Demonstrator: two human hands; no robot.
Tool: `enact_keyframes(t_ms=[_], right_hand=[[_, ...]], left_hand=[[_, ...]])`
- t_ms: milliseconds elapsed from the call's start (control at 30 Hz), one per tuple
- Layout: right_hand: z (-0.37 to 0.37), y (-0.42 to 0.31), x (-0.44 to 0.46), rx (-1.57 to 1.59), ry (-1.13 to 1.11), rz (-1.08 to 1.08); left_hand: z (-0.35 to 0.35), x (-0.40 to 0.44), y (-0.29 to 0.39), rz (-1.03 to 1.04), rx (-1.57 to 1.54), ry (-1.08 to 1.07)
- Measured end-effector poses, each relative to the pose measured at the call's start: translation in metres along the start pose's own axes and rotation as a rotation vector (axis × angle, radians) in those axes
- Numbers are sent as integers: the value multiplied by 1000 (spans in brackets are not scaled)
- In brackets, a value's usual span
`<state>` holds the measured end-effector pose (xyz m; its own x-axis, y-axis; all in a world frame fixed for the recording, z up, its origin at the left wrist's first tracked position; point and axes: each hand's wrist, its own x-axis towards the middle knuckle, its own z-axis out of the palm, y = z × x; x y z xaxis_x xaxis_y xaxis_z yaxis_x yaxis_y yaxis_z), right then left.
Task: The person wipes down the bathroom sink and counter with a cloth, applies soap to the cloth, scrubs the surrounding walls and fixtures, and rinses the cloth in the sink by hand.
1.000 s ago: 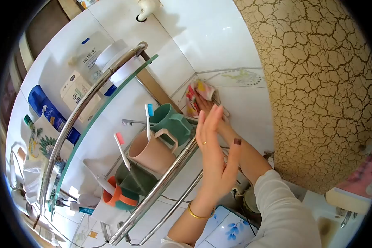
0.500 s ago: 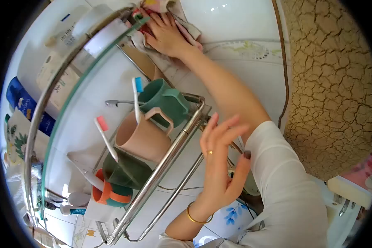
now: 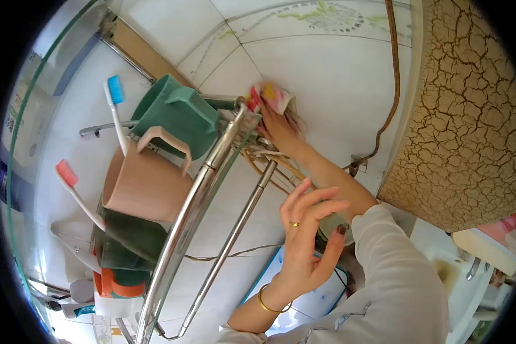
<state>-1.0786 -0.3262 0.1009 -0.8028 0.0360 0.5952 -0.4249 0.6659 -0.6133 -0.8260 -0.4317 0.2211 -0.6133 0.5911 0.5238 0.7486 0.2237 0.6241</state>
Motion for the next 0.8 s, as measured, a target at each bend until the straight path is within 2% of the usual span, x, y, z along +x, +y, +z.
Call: enact_keyframes(t_ms=[67,133,233,300,400,433,567,667,800], right_hand=[[-1,6,-25,-108,-223,215],[44,59,-62,-22,-232,241],[102,113,-125,-40,-38,85],[116,119,-132,-49,68,-4],[63,54,-99,-182,-49,216],[29,25,-73,-248,-124,147],[-71,-68,15,-51,91,-296],[-59,-64,50,45,295,-443],[-25,-46,14,169,302,-226]], left_hand=[[6,-1,-2,-5,-10,-17],[12,-2,-1,-7,-24,-11],[19,-3,2,-16,-25,-23],[23,-5,2,-17,-16,-35],[24,-7,1,3,-9,-48],[23,-7,1,13,-9,-44],[22,-2,6,14,-25,-14],[17,2,7,21,-16,-17],[14,-4,-9,-14,-36,-10]])
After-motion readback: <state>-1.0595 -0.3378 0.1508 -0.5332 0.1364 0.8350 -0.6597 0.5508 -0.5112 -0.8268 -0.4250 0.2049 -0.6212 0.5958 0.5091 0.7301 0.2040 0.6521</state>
